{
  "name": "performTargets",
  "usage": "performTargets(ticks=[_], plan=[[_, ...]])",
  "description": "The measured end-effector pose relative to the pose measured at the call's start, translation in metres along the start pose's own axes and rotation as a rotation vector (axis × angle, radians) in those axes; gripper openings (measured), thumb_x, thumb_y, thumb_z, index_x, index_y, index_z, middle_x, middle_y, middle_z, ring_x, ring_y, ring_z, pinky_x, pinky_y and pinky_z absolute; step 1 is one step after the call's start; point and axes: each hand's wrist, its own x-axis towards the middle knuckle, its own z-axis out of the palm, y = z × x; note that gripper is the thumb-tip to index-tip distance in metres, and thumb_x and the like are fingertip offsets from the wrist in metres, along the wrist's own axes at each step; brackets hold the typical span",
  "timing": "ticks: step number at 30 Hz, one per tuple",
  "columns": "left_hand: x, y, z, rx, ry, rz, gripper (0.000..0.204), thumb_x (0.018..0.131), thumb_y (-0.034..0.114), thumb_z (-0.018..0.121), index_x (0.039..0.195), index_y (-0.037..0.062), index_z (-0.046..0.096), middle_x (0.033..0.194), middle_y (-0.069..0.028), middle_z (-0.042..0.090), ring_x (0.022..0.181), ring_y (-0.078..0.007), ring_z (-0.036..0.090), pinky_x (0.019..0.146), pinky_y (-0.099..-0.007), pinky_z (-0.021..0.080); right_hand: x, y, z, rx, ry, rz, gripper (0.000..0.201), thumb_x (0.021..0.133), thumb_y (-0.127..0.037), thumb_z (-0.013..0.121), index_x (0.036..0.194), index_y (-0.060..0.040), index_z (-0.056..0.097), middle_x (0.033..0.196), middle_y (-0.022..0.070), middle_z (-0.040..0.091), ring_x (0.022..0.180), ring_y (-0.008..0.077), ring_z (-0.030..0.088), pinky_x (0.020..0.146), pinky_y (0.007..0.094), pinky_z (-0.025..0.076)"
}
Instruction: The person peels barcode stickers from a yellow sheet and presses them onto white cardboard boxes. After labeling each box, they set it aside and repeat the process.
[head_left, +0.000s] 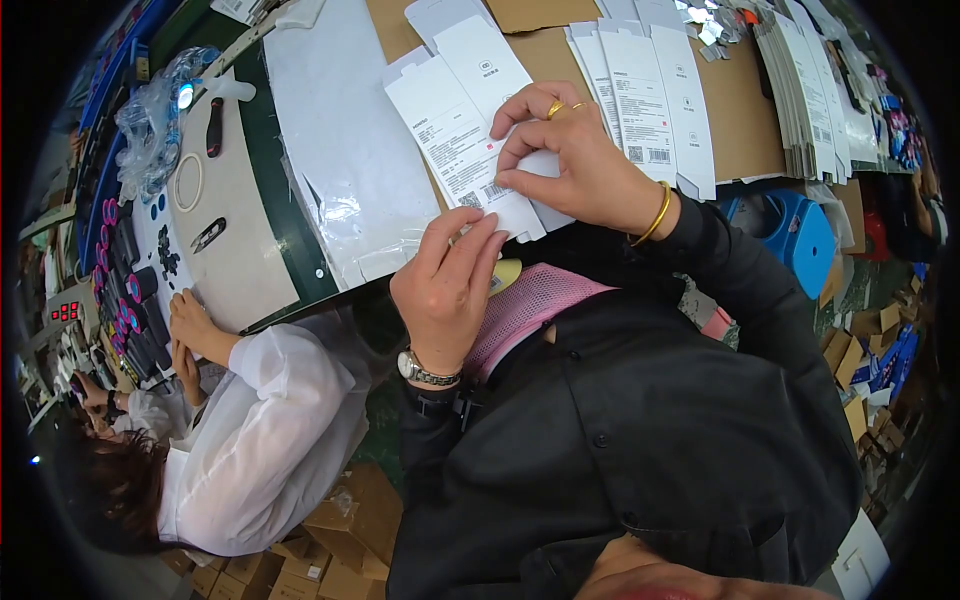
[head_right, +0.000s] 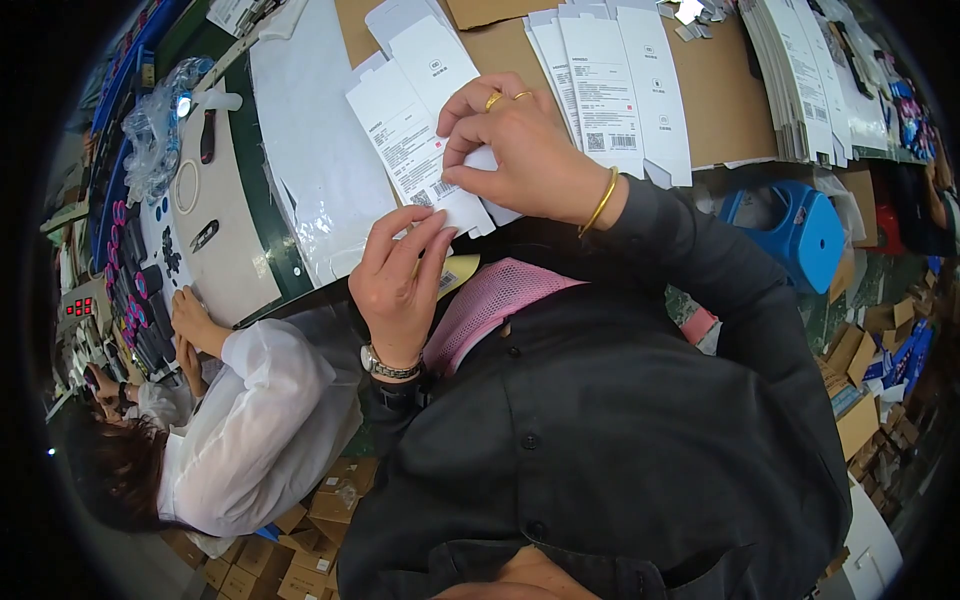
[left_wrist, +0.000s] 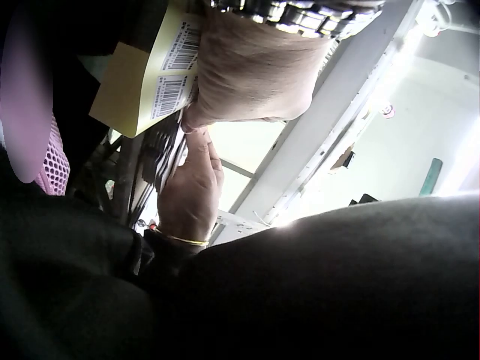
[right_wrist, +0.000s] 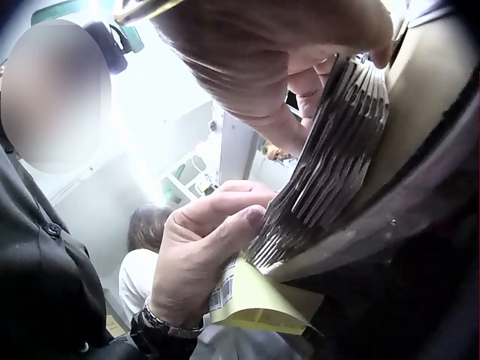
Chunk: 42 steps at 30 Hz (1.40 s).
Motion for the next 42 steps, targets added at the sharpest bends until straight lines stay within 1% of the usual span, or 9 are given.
performTargets(ticks=[11,16,20,23,28,32,36,39,42], plan=[[-0.002,0.000,0.002,-0.004,0.018,0.004,0.022,0.090,0.001,0.087,0.111,0.0019,0.082,0.114,-0.0090,0.076,0.070,-0.0185,0.074,0.063,-0.0322,0.055,0.002,-0.008,0.009,-0.072,0.074,0.044,0.048,0.084,-0.020,0.093,0.123,-0.0083,0.068,0.121,0.0073,0.071,0.126,0.0338,0.057,0.110,0.0441,0.045],[-0.003,0.002,0.003,-0.015,0.028,-0.012,0.027,0.090,0.004,0.088,0.116,0.0024,0.080,0.117,-0.0102,0.075,0.073,-0.0203,0.074,0.065,-0.0326,0.056,-0.001,0.004,0.008,-0.028,0.106,-0.024,0.046,0.086,-0.020,0.092,0.124,-0.0079,0.069,0.125,0.0096,0.071,0.127,0.0347,0.058,0.113,0.0450,0.044],[-0.006,0.004,0.001,0.019,0.082,-0.088,0.036,0.091,0.009,0.089,0.124,0.0026,0.078,0.123,-0.0110,0.074,0.084,-0.0254,0.075,0.070,-0.0360,0.058,-0.010,0.000,0.001,0.026,0.260,-0.049,0.042,0.090,-0.018,0.090,0.125,-0.0054,0.071,0.132,0.0131,0.070,0.129,0.0360,0.059,0.112,0.0445,0.047],[-0.010,0.004,0.000,0.070,0.154,-0.196,0.042,0.091,0.011,0.089,0.130,0.0013,0.076,0.128,-0.0127,0.073,0.092,-0.0276,0.076,0.075,-0.0373,0.059,-0.032,-0.008,-0.014,-0.148,0.262,0.241,0.040,0.094,-0.017,0.086,0.129,-0.0019,0.073,0.139,0.0173,0.067,0.131,0.0364,0.060,0.109,0.0430,0.050],[-0.010,0.009,0.000,0.087,0.063,-0.215,0.046,0.094,0.013,0.087,0.136,-0.0010,0.074,0.133,-0.0159,0.071,0.102,-0.0323,0.076,0.083,-0.0394,0.060,-0.054,-0.020,-0.017,-0.085,0.135,0.231,0.045,0.095,-0.019,0.086,0.133,0.0019,0.073,0.141,0.0201,0.066,0.128,0.0373,0.062,0.105,0.0421,0.053],[-0.008,0.011,0.008,0.069,0.068,-0.193,0.042,0.097,0.012,0.084,0.136,-0.0018,0.074,0.133,-0.0169,0.071,0.103,-0.0328,0.076,0.083,-0.0392,0.060,-0.056,-0.024,-0.016,-0.151,0.265,0.138,0.052,0.095,-0.018,0.086,0.140,0.0034,0.070,0.141,0.0208,0.065,0.122,0.0319,0.065,0.099,0.0393,0.055],[-0.009,0.012,0.003,0.082,0.076,-0.170,0.038,0.099,0.009,0.081,0.134,-0.0027,0.075,0.132,-0.0173,0.071,0.101,-0.0311,0.076,0.082,-0.0382,0.060,-0.055,-0.033,-0.020,0.142,0.221,0.353,0.047,0.099,-0.012,0.083,0.140,0.0047,0.068,0.133,0.0163,0.070,0.108,0.0201,0.070,0.090,0.0317,0.057],[-0.008,0.017,-0.002,0.100,0.079,-0.119,0.034,0.100,0.006,0.080,0.132,-0.0032,0.076,0.127,-0.0167,0.072,0.097,-0.0277,0.076,0.077,-0.0355,0.058,-0.056,-0.029,-0.026,0.786,0.171,0.571,0.042,0.103,-0.006,0.078,0.140,0.0060,0.065,0.119,0.0093,0.076,0.094,0.0088,0.069,0.081,0.0234,0.056],[-0.006,0.026,-0.015,0.075,0.021,-0.306,0.029,0.101,0.001,0.077,0.130,-0.0030,0.077,0.108,-0.0142,0.075,0.083,-0.0176,0.072,0.070,-0.0298,0.054,-0.072,-0.029,-0.040,0.711,0.295,0.543,0.039,0.104,-0.004,0.077,0.139,0.0070,0.065,0.112,0.0058,0.077,0.090,0.0057,0.068,0.080,0.0214,0.055]])
